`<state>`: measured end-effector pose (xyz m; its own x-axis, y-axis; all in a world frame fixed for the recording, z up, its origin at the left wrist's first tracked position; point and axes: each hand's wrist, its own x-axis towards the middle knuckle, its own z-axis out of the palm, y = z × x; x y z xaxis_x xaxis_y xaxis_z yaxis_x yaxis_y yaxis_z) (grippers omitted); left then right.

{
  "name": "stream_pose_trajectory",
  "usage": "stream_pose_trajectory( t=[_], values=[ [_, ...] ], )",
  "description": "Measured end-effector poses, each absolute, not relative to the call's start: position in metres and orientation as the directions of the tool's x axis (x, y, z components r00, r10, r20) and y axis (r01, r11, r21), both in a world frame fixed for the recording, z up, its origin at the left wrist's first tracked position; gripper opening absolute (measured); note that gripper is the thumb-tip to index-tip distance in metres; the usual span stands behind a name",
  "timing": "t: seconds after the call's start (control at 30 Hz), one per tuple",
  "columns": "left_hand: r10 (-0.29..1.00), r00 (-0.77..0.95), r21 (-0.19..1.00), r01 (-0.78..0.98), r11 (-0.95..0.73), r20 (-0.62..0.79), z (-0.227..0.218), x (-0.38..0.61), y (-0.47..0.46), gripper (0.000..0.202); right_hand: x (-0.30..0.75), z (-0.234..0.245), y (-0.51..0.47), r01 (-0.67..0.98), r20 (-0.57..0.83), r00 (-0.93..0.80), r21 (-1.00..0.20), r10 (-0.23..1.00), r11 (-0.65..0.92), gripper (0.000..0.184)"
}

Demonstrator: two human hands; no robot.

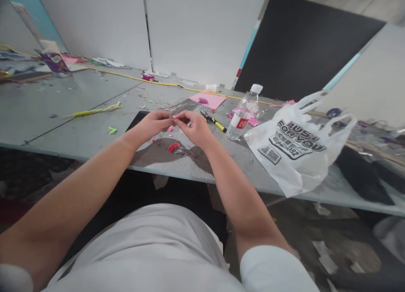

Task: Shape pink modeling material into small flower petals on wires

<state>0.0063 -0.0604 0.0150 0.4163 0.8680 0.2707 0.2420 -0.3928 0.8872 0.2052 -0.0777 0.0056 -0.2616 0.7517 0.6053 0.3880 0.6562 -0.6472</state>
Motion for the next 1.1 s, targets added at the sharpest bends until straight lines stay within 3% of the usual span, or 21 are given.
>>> stream_pose_trajectory(
  t=[0.23, 0.53, 0.77, 1.1],
  values=[
    [0.834, 0.475, 0.906, 0.154, -0.395, 0.283, 0.008, 0.003, -0.052, 0.024, 0.206, 0.008, -0.078, 0.346, 0.588, -0.252, -0.688, 0.769, 0.638, 0.018],
    [0.74, 0.547, 0.876, 0.025, -0.481, 0.391, 0.003, 0.001, -0.045, 0.022, 0.215, 0.014, -0.08, 0.136, 0.374, -0.333, -0.889, 0.865, 0.437, 0.04],
    [0.71, 0.517, 0.817, 0.034, -0.576, 0.479, 0.008, 0.001, -0.056, 0.028, 0.215, 0.015, -0.083, 0.116, 0.279, -0.357, -0.934, 0.892, 0.338, 0.044],
    [0.692, 0.424, 0.702, 0.163, -0.693, 0.584, 0.006, 0.006, -0.058, 0.03, 0.209, 0.013, -0.08, -0.045, 0.05, -0.313, -0.998, 0.948, 0.038, 0.051]
  ],
)
